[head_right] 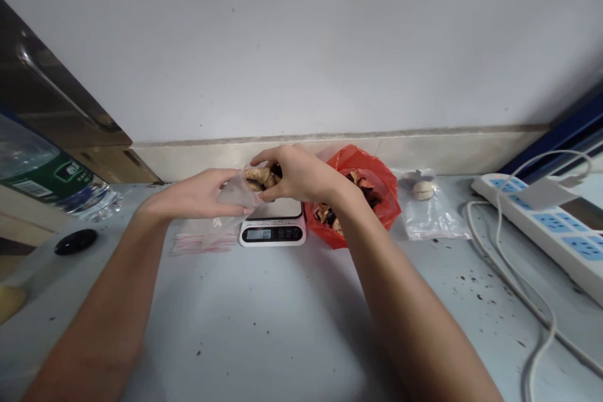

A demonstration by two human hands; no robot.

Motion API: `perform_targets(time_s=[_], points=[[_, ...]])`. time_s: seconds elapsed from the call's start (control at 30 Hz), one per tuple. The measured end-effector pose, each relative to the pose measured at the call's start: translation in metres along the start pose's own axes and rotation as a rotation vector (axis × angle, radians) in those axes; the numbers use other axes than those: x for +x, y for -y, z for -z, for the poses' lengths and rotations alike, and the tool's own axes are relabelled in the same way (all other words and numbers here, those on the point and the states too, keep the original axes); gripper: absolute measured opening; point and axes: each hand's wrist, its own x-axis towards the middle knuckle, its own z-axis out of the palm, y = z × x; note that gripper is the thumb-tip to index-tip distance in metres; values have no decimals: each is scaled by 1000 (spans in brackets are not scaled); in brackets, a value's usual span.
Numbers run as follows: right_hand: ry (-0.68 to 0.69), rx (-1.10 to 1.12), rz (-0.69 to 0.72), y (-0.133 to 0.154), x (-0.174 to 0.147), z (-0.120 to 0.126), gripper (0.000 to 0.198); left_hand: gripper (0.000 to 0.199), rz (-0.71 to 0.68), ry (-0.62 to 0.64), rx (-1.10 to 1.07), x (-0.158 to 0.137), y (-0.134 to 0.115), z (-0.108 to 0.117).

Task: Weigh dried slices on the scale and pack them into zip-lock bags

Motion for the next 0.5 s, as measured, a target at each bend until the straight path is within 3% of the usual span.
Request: perform_targets(time_s=[0.17,0.3,0.4,0.5], points=[[-45,-76,-24,2,2,-5,25,53,29,23,11,1,-2,0],[-27,25,51,2,4,-7,18,49,18,-11,11,0,-1,1],[-45,193,182,3,2,-5,26,55,70,-50,38,-1,2,4],[-25,343,216,4,-1,-3,38,58,94,-90,58,-4,3,8]])
